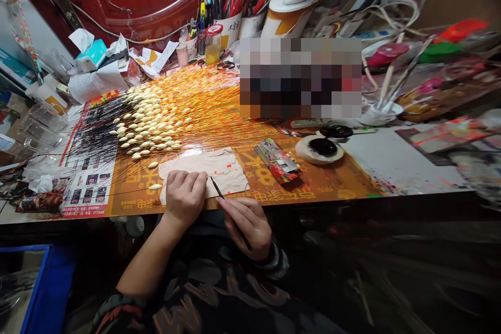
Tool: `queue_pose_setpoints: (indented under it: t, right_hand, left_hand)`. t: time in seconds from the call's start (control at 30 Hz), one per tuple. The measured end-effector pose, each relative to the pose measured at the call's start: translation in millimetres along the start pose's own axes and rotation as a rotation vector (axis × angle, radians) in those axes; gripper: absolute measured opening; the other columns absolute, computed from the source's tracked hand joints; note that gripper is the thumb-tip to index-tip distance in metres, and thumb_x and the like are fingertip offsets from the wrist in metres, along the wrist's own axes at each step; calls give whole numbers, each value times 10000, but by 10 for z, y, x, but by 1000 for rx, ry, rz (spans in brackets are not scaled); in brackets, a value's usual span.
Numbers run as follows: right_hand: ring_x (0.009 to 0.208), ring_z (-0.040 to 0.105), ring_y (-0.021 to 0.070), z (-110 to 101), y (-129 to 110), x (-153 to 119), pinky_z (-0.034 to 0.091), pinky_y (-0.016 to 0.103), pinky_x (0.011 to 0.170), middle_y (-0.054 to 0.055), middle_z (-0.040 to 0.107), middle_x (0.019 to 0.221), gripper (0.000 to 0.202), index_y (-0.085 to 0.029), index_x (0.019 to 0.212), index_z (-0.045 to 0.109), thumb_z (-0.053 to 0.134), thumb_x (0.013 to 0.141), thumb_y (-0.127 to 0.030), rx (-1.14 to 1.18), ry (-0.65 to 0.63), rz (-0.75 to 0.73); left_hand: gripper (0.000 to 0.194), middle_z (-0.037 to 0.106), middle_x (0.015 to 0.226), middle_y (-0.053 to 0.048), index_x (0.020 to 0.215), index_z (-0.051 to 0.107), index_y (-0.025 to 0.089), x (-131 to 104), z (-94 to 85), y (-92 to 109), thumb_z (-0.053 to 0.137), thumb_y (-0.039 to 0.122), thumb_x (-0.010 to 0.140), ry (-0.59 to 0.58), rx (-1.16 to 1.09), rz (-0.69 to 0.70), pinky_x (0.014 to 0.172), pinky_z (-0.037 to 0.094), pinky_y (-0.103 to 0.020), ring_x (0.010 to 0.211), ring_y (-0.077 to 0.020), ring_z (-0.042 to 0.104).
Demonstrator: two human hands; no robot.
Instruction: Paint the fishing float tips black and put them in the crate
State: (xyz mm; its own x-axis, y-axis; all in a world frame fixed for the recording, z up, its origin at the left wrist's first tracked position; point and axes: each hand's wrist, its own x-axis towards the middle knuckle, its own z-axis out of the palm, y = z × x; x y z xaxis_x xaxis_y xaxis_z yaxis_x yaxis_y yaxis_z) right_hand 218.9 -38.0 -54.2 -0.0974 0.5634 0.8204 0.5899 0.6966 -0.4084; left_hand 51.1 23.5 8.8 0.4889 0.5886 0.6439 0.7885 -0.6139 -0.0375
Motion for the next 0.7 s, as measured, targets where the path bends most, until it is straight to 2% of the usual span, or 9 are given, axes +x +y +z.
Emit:
queue_pose_setpoints:
  t: [0.27, 0.53, 0.7]
  right_hand:
    - [937, 630, 236, 3, -20, 23, 560, 390, 766, 100, 706, 1110, 573, -213, 1441, 475, 567, 894, -70, -6, -6, 14]
    - [908, 643, 225, 5, -18, -1, 566, 381, 766, 84, 715, 1095, 574, -228, 1438, 478, 572, 890, -88, 26, -1, 6]
    - [903, 638, 235, 38, -54, 32, 563, 392, 754, 98, 713, 1084, 599, -212, 1445, 469, 591, 878, -61, 45, 3, -27]
  left_hand:
    - [145, 713, 825, -52, 1051, 638, 166, 8, -3, 11, 552, 179, 935, 19, -8, 10, 788, 364, -367, 760, -187, 602]
    - [165, 733, 879, -49, 1049, 670, 203, -53, -77, -4, 551, 196, 935, 69, 56, -70, 924, 345, -423, 869, -200, 621]
    - [172, 732, 881, -44, 1069, 669, 209, -127, -117, -57, 579, 190, 924, 53, 27, -100, 912, 348, -412, 856, -196, 619]
